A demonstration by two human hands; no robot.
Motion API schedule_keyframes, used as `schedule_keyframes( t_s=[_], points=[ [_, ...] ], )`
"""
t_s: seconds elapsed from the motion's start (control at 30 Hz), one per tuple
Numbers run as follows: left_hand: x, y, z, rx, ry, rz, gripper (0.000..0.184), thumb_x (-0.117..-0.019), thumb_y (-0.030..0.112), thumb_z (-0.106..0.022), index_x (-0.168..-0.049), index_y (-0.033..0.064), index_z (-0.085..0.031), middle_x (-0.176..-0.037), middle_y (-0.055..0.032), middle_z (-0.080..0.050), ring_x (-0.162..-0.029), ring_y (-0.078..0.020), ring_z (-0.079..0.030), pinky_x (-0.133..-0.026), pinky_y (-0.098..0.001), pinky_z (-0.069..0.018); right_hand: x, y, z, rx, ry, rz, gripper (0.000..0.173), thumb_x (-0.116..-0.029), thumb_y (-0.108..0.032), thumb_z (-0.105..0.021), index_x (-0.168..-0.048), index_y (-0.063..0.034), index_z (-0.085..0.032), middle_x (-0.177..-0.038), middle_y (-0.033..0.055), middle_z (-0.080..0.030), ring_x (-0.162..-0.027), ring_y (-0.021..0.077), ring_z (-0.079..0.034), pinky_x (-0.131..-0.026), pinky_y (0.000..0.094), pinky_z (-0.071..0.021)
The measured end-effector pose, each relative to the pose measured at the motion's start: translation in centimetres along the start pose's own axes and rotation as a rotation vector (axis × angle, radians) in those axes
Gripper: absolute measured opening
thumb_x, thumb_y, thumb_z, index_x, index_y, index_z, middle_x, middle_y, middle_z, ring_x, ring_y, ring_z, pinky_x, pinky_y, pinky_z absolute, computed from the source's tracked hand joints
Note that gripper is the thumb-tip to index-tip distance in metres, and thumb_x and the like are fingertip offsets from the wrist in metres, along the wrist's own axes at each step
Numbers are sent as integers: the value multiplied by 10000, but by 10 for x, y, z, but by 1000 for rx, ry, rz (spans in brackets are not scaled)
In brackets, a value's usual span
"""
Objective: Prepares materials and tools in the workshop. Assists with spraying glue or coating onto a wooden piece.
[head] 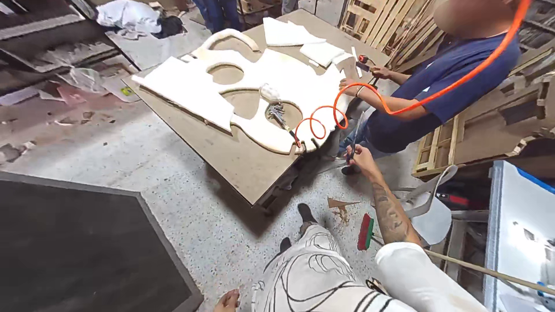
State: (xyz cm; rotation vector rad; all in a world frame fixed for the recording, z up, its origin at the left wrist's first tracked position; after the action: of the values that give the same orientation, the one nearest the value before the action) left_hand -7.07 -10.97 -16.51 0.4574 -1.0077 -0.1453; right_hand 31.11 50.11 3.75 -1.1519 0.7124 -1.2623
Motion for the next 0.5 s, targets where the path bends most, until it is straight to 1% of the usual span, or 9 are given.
schedule_keyframes(
  t_s=[0.07,0.17,0.23,0.27,0.3,0.37,0.43,0.47,0.5],
  points=[
    [-4,15,-15,95,41,30,394,-1084,257,-516,-1304,-56,-608,-1158,-228,-713,-1022,-329,-717,-939,-532,-562,-29,-1,-6,-29,-44,8,364,-1029,-349,-639,-1163,-11,-656,-971,108,-760,-773,224,-761,-670,395,-664],
    [-14,40,-47,32,26,53,379,-1080,289,-530,-1249,-24,-663,-1114,-197,-739,-1017,-320,-722,-954,-554,-546,-71,0,-11,-33,-79,-52,366,-1010,-351,-667,-1139,-8,-657,-951,110,-761,-772,225,-762,-686,396,-666],
    [-23,63,-66,-66,-13,39,376,-1068,305,-558,-1229,-9,-690,-1115,-219,-731,-1055,-353,-704,-982,-588,-520,-95,2,-12,-19,-116,-93,342,-977,-246,-661,-1211,-2,-614,-1043,126,-727,-850,221,-744,-742,398,-650],
    [-28,78,-73,-106,-28,26,371,-1061,306,-574,-1217,-6,-701,-1119,-226,-729,-1076,-361,-698,-1000,-593,-508,-107,0,-11,-20,-124,-90,345,-957,-208,-652,-1227,1,-603,-1067,128,-715,-869,218,-736,-755,399,-646],
    [-33,92,-80,-146,-35,18,358,-1051,313,-589,-1205,14,-715,-1115,-212,-736,-1088,-355,-698,-1009,-592,-504,-118,-3,-11,-29,-130,-75,335,-966,-206,-643,-1226,0,-601,-1069,125,-714,-877,212,-735,-757,393,-641],
    [-38,113,-88,-203,-30,10,339,-1045,333,-589,-1193,63,-730,-1098,-177,-749,-1080,-339,-706,-996,-601,-514,-138,-7,-9,-67,-138,-9,322,-1005,-263,-624,-1194,-1,-618,-1034,116,-723,-848,209,-740,-736,383,-647],
    [-42,129,-92,-181,-13,9,352,-1054,341,-568,-1205,63,-723,-1096,-180,-748,-1065,-342,-709,-981,-609,-522,-154,-11,-6,-111,-138,45,376,-1022,-357,-636,-1143,-2,-646,-955,101,-731,-784,202,-735,-711,378,-647],
    [-44,133,-92,-143,-1,22,355,-1059,340,-565,-1213,59,-717,-1093,-178,-746,-1045,-330,-713,-970,-593,-530,-160,-13,-4,-128,-143,52,386,-1023,-375,-639,-1123,-2,-655,-925,94,-731,-768,197,-732,-712,375,-645],
    [-47,133,-92,-85,14,33,350,-1063,327,-565,-1221,50,-710,-1081,-176,-745,-1005,-315,-717,-941,-571,-545,-166,-15,-3,-151,-156,50,369,-1031,-361,-627,-1114,-3,-660,-913,89,-729,-767,195,-728,-723,375,-641]
  ],
)
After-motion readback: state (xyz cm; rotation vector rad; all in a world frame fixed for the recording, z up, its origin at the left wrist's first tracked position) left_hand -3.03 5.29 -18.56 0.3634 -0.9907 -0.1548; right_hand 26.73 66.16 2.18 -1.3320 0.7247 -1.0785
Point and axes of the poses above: each hand's wrist, its own x-axis away from the middle knuckle, its own z-axis out of the back of the hand, y = z × x, the point moved 7 cm from there along -x, towards the middle knuckle
